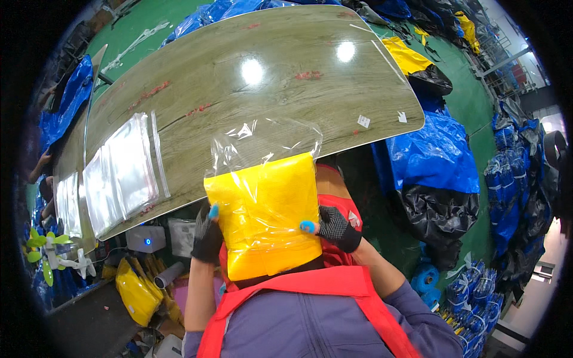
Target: The person folds blue, black, and yellow soft goods and places each into clear plastic bags on a workbench. The person handles items one at a time, folds them compactly, and seals them in bags.
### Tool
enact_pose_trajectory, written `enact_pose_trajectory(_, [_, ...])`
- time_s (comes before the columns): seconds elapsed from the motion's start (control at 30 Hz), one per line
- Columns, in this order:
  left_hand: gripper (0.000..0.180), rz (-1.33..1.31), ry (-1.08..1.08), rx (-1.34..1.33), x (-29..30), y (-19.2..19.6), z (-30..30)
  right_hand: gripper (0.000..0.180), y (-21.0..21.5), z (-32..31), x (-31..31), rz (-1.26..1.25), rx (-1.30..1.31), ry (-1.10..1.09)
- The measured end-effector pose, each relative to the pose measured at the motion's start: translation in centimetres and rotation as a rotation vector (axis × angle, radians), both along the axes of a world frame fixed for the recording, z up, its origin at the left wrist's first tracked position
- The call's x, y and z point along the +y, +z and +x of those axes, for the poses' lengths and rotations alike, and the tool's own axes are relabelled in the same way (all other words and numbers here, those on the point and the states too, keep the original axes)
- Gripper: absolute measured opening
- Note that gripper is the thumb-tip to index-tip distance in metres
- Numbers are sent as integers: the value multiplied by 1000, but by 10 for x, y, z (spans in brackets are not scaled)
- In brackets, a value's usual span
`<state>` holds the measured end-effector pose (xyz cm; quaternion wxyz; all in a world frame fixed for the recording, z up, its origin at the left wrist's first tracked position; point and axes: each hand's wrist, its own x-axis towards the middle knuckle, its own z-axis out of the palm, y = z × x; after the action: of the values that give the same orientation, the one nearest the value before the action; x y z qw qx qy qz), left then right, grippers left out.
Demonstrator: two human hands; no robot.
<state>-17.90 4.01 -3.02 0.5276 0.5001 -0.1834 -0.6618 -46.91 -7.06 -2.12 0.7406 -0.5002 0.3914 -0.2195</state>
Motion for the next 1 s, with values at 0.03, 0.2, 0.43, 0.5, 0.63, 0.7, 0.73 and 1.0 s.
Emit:
enact_pose_trajectory(0.03, [58,-14,15,0,0,0,0,48,-1,1,1,19,31,34])
enact_pose_trajectory(0.2, [57,-169,-147,-126,-5,-1,2,45,1,3,-9,27,-173,-62])
enact_pose_trajectory(0.43, [29,-145,-51,-214,-15,-9,3,47,2,3,-13,125,-154,-173])
enact_pose_trajectory(0.5, [37,-24,-8,-124,-17,-9,4,48,1,5,-16,93,4,-43])
enact_pose_trajectory(0.63, [55,-93,-63,-116,-17,-7,6,47,0,11,-17,41,28,-189])
enact_pose_trajectory(0.7, [56,-134,-120,-187,-17,-6,6,46,0,14,-15,26,-108,-252])
enact_pose_trajectory(0.73, [56,-208,-186,-74,-17,-5,7,45,1,15,-13,-67,-65,-246])
enact_pose_trajectory(1.0, [42,-92,-152,-251,-14,-7,7,43,-10,16,-16,86,-157,-211])
